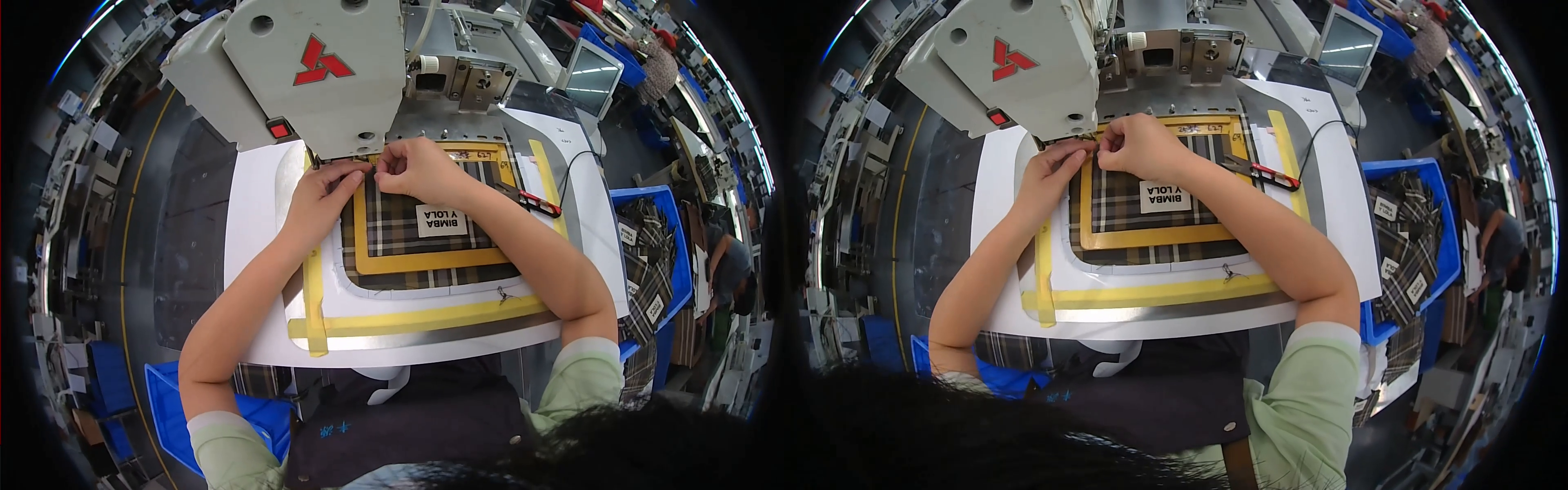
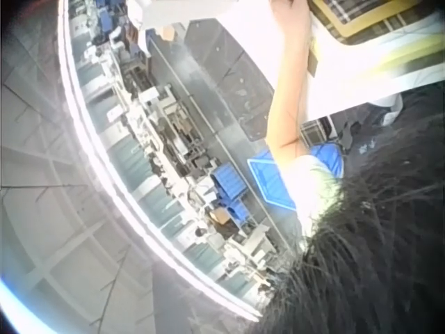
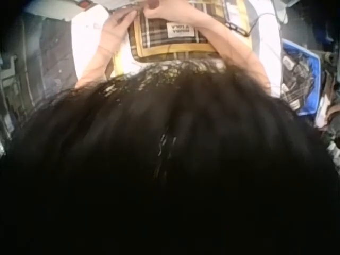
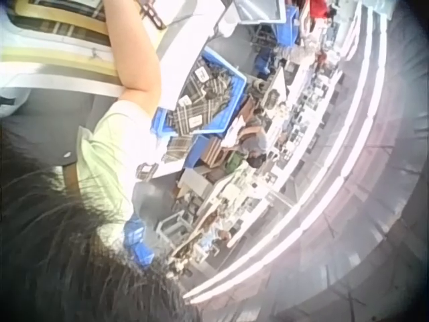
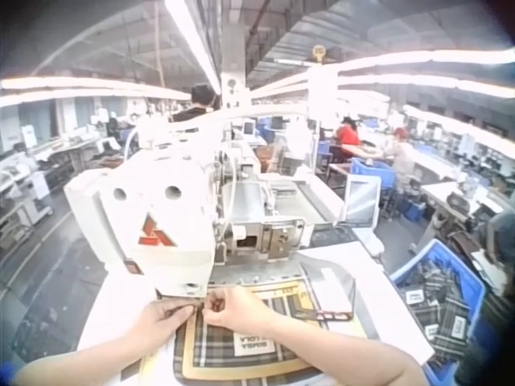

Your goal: Using an industrial sewing machine to stitch fabric pieces for a bag.

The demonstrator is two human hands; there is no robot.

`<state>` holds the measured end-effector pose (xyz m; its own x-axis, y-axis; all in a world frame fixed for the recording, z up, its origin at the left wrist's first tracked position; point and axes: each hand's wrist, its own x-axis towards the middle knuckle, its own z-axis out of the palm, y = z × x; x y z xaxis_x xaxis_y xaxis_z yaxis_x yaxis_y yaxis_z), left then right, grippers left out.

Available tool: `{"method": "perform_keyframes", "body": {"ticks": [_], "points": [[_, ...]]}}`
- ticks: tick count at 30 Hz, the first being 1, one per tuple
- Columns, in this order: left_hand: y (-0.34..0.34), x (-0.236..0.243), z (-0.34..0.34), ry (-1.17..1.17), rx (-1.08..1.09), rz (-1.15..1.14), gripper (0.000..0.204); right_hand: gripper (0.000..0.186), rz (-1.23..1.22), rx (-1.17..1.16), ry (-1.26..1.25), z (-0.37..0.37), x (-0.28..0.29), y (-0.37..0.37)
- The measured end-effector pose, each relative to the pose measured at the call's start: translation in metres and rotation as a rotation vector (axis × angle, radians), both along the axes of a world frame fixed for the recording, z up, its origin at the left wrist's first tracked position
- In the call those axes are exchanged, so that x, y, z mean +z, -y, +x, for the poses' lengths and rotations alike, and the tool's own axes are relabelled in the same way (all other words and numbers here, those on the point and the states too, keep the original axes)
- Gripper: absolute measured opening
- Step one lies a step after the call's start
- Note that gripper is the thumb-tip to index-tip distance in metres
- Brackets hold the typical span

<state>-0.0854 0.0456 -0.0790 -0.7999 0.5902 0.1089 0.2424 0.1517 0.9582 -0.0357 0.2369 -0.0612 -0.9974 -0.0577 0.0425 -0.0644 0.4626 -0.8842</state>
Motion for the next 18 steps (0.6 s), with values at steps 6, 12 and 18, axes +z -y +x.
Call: {"method": "perform_keyframes", "body": {"ticks": [6,12,18], "points": [[-0.010,-0.001,0.006,0.181,0.138,0.095,0.024,0.022,-0.074,0.040,0.017,-0.004,-0.005,0.000],[-0.015,0.004,0.010,0.191,0.186,0.097,0.027,0.023,-0.064,0.046,0.013,-0.007,-0.011,-0.001],[-0.018,0.003,0.013,0.227,0.245,0.095,0.027,0.020,-0.038,0.061,0.011,-0.007,-0.008,-0.001]]}}
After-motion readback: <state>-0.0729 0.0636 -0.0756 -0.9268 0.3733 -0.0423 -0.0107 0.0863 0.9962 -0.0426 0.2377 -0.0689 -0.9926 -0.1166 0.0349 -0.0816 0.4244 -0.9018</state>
